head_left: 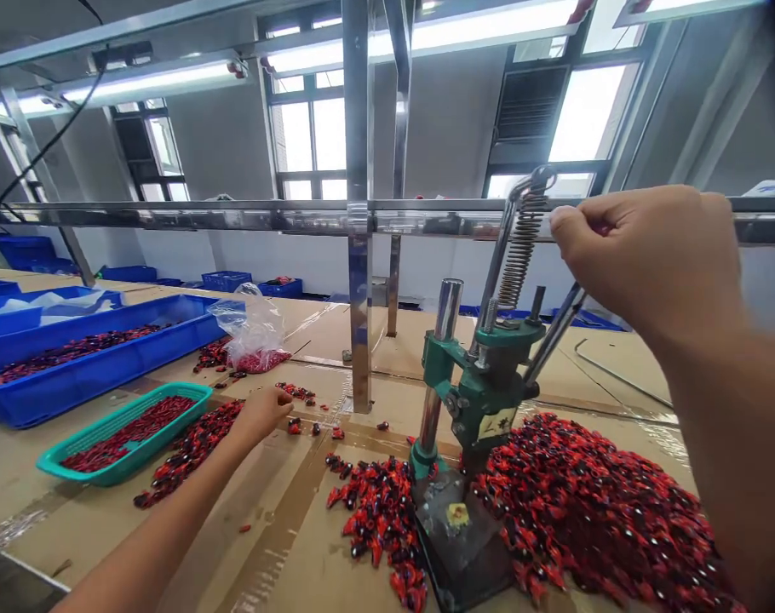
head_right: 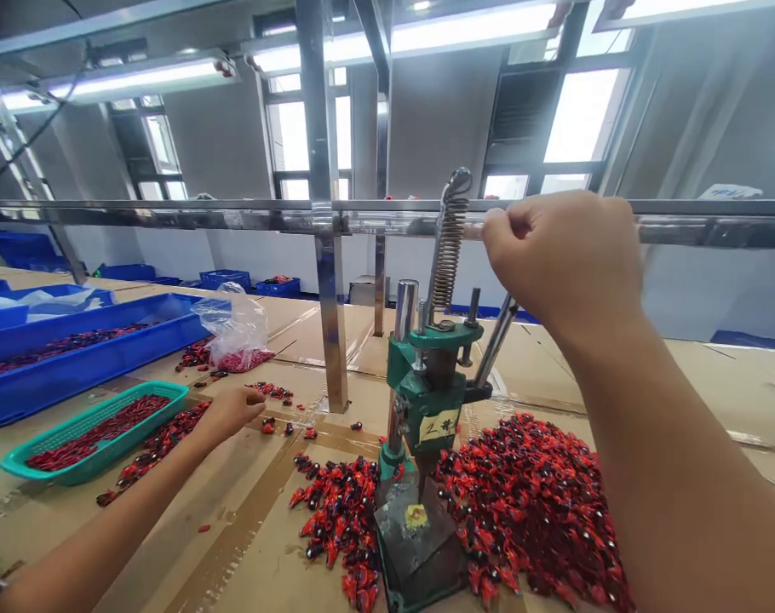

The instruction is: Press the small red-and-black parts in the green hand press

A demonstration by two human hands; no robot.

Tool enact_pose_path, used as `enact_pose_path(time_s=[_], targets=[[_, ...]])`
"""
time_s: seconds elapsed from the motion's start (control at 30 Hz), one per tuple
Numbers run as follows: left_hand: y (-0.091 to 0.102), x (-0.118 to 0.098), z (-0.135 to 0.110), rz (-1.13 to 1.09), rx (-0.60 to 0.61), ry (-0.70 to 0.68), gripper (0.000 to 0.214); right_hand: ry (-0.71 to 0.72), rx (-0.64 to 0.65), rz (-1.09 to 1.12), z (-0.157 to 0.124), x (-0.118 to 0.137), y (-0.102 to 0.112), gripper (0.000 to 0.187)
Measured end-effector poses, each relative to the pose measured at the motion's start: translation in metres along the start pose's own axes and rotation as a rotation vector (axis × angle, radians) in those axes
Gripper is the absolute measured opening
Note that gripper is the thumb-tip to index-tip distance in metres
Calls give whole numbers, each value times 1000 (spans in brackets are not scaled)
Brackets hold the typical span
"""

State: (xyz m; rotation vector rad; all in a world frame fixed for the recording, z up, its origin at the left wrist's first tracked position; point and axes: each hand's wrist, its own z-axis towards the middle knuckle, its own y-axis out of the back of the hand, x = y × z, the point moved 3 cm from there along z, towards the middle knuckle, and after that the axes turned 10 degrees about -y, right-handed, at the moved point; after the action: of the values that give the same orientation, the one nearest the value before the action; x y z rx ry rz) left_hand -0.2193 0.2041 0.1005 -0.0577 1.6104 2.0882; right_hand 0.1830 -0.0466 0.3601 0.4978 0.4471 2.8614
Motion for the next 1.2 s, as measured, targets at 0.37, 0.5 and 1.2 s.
enact_pose_path(time_s=[0.37,0.5,1.2], targets=[[-136,-212,-102,-791,207,-357,43,59,-6,162,2,1,3,42],[-145,-210,-91,-1023,217,-340,52,70,-22,185,2,1,2,41],[-136,-228,-110,-315,-314,-773,19,45,-31,197,-1,2,1,40]])
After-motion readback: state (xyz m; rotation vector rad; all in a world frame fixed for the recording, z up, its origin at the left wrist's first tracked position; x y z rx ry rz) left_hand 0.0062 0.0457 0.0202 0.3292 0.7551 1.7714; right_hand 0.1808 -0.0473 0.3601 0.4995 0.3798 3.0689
